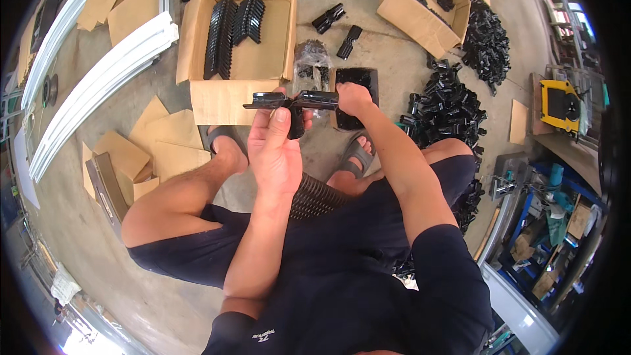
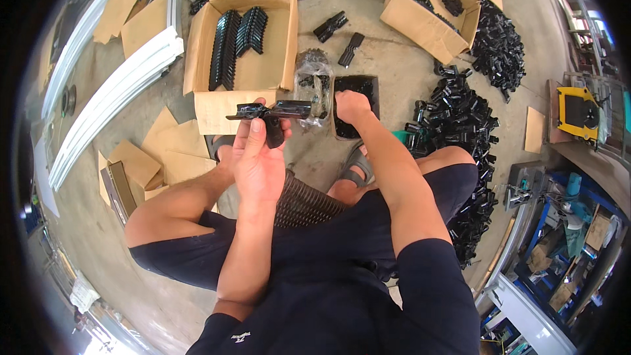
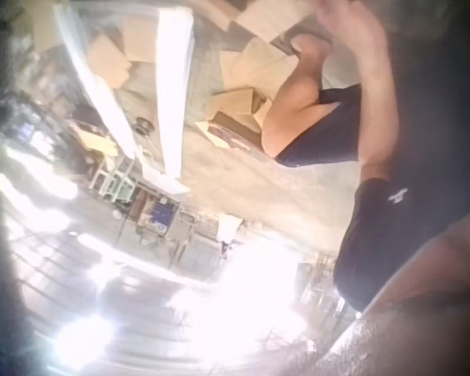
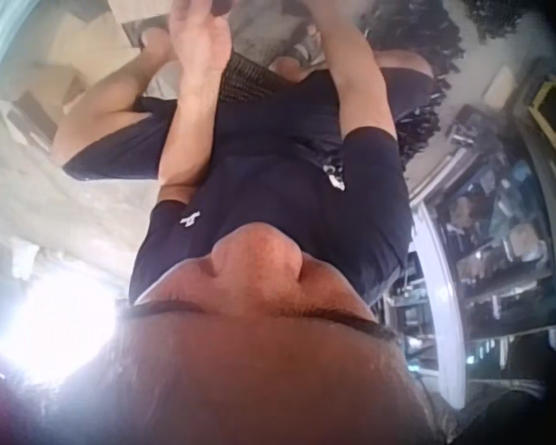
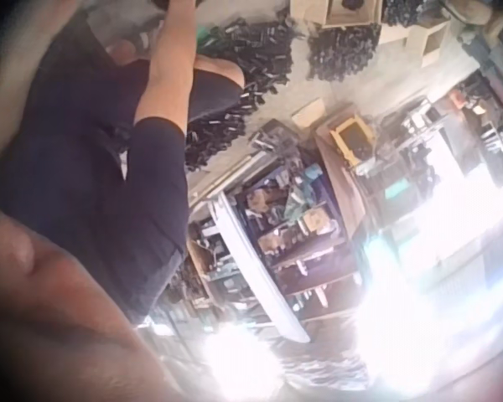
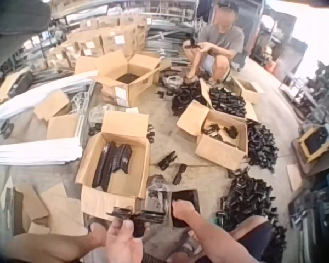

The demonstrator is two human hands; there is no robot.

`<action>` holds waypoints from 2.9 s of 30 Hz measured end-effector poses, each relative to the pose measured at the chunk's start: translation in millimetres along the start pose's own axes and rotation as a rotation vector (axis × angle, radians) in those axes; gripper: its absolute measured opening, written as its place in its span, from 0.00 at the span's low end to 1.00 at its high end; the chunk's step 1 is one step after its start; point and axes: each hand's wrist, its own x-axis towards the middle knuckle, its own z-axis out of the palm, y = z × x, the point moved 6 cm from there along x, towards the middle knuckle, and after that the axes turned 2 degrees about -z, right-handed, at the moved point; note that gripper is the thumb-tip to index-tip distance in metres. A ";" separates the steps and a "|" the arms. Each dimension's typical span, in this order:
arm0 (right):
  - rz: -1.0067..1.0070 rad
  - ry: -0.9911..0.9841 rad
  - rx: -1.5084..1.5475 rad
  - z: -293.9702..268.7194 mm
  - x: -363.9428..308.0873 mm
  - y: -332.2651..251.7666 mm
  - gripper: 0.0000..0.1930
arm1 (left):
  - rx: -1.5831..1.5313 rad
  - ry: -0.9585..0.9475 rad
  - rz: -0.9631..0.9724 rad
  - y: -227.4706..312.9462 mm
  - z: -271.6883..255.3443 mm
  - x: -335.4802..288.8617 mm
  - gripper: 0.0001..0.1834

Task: The person picks up several black plastic components from various cardboard boxes on the floor and snaps them together to assemble larger jointed structures by hand.

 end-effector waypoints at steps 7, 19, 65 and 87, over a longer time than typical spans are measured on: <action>-0.151 0.060 0.000 -139.0 -46.0 -11.5 0.21 | -0.059 -0.131 0.069 38.6 55.4 -43.6 0.21; -0.189 0.415 0.151 -373.4 -162.4 18.8 0.17 | 0.593 -0.351 0.390 243.9 98.2 -76.2 0.31; -0.309 0.313 0.029 -116.7 68.3 131.0 0.17 | 0.435 -0.343 -0.581 -95.5 -35.6 196.8 0.22; -0.312 0.225 1.051 -170.8 -6.6 3.1 0.23 | 0.505 -0.494 -0.619 -81.0 -28.5 184.6 0.19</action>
